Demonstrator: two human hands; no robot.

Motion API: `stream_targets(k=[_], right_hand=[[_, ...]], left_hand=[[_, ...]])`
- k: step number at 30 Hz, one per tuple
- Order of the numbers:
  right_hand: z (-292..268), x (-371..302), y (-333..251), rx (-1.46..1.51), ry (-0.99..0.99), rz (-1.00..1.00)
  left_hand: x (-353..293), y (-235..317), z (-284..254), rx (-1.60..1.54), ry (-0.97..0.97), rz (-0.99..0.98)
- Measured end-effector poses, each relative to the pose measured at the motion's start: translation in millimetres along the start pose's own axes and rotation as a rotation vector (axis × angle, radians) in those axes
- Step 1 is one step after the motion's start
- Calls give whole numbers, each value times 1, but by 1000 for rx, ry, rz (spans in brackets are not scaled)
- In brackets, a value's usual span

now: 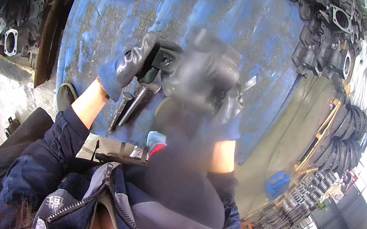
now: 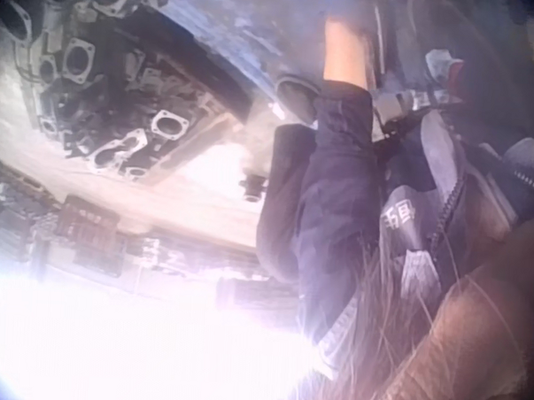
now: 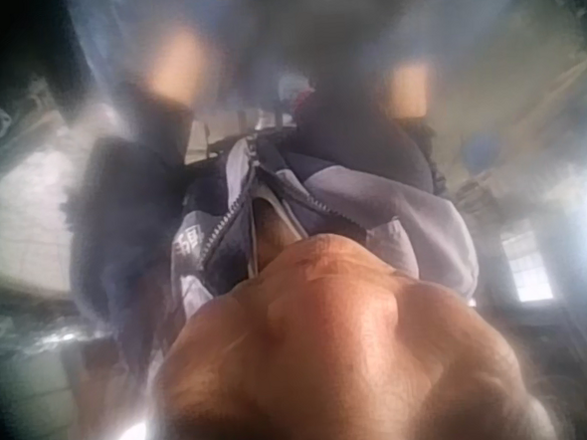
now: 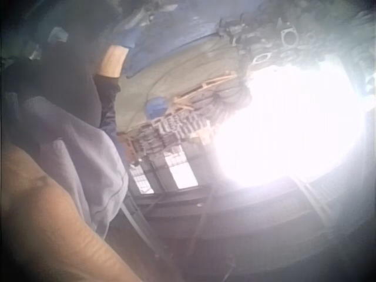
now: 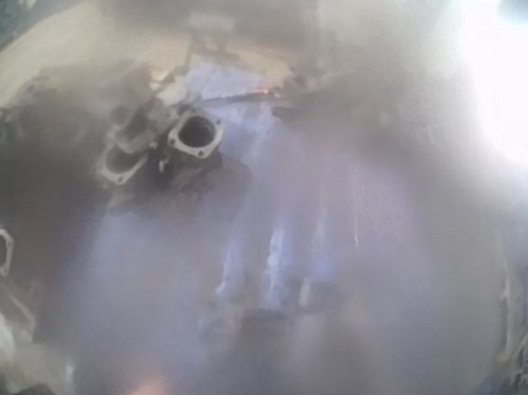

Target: The person sits on the floor and repeatedly picks up metal engine parts, wipes them with a cloth, and places them back down. The person handles multiple similar parts one at a time, turning them over to wipe different sides.

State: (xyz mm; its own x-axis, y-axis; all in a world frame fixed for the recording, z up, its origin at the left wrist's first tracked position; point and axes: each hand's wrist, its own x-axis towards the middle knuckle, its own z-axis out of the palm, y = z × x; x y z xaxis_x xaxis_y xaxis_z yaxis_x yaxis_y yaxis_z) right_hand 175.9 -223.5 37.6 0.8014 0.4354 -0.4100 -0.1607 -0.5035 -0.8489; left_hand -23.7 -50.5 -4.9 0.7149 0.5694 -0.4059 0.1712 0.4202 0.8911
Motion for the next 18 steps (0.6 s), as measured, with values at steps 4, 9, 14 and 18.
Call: stream_targets(k=[4, 9, 14, 18], right_hand=[[-4, 0, 4, 89, 1, 164], [4, -6, -5, 41, -126, -9], [19, -23, -26, -487, -273, -710], [45, -37, -43, -255, -334, -640]], left_hand=[[8, 8, -12, 58, -76, -139], [22, -3, -18, 210, 167, 61], [22, -16, -28, 159, 211, 51], [29, -35, -33, -914, 65, -200]])
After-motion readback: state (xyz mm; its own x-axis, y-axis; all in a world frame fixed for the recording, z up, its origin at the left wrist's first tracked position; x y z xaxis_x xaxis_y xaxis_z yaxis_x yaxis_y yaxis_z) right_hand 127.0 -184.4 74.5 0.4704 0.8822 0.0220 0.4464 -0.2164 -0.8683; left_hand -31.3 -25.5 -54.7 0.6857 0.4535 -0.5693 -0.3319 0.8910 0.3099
